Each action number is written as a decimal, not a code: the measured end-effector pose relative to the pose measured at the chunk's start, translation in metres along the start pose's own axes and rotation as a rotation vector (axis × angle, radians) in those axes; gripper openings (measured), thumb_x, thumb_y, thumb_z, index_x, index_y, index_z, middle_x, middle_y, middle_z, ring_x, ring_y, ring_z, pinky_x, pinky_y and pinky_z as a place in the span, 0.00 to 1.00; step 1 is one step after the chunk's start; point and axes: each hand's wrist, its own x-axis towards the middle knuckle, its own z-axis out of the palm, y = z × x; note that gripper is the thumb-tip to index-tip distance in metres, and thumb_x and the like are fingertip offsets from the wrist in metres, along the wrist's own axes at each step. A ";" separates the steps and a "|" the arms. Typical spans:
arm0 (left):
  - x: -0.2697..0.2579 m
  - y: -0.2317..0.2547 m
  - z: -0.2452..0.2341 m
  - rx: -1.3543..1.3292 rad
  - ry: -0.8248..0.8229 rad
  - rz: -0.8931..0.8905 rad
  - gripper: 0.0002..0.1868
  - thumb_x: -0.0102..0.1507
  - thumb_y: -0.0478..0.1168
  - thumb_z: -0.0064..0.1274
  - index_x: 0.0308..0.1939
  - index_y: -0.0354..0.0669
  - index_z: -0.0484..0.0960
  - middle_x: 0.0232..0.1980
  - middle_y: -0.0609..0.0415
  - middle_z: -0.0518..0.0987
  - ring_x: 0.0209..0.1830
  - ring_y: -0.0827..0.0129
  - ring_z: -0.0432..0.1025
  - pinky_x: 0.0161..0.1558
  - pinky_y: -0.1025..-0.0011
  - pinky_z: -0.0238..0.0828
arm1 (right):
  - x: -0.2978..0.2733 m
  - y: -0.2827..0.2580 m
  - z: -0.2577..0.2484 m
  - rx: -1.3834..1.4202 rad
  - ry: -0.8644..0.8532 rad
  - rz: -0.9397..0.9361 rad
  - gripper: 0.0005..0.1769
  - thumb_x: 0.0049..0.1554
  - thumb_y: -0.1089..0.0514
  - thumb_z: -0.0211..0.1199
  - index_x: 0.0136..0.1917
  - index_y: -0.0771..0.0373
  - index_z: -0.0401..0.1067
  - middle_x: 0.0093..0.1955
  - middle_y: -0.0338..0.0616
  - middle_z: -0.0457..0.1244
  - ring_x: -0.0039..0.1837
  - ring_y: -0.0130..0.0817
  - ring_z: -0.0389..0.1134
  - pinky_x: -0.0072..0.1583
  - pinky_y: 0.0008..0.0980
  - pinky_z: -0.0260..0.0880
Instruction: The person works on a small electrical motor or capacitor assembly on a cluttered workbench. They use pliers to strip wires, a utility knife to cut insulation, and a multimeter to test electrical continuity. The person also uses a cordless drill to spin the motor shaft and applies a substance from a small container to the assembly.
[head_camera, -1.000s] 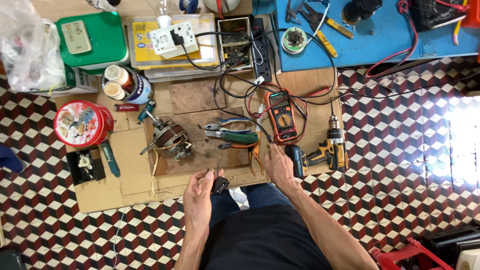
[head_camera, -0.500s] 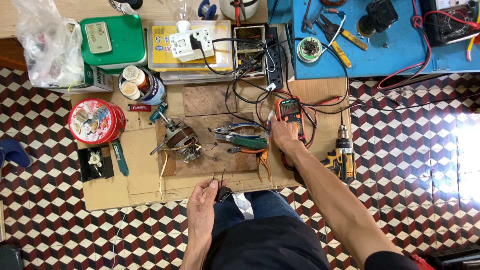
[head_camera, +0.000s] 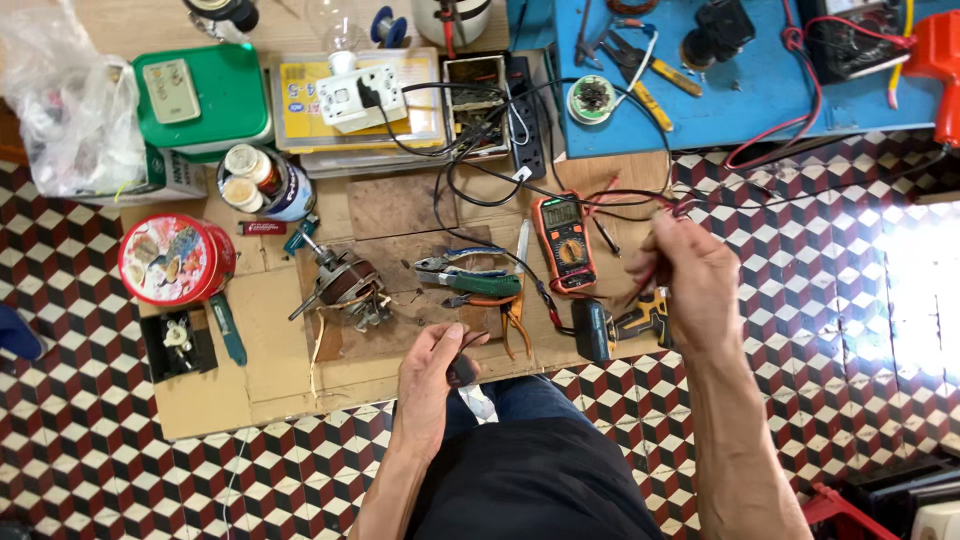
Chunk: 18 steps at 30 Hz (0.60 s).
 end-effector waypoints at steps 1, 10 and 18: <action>0.001 0.004 0.006 -0.041 -0.052 0.007 0.13 0.68 0.44 0.48 0.49 0.38 0.78 0.48 0.50 0.85 0.32 0.76 0.74 0.40 0.74 0.76 | -0.005 -0.007 -0.001 0.130 0.007 0.040 0.16 0.70 0.50 0.60 0.46 0.62 0.75 0.39 0.46 0.68 0.39 0.30 0.67 0.41 0.26 0.68; 0.015 0.028 0.072 0.070 -0.673 0.019 0.09 0.73 0.41 0.49 0.51 0.38 0.77 0.44 0.53 0.79 0.42 0.75 0.75 0.48 0.72 0.75 | -0.034 -0.072 0.055 0.606 -0.088 0.409 0.13 0.59 0.58 0.52 0.50 0.68 0.73 0.44 0.50 0.71 0.45 0.36 0.73 0.52 0.33 0.73; 0.024 0.035 0.077 -0.417 -0.367 0.049 0.11 0.71 0.43 0.49 0.47 0.38 0.75 0.45 0.50 0.79 0.36 0.72 0.71 0.43 0.72 0.71 | -0.091 0.005 0.063 0.230 -0.053 0.737 0.36 0.62 0.31 0.47 0.40 0.67 0.72 0.34 0.53 0.67 0.33 0.39 0.70 0.38 0.35 0.72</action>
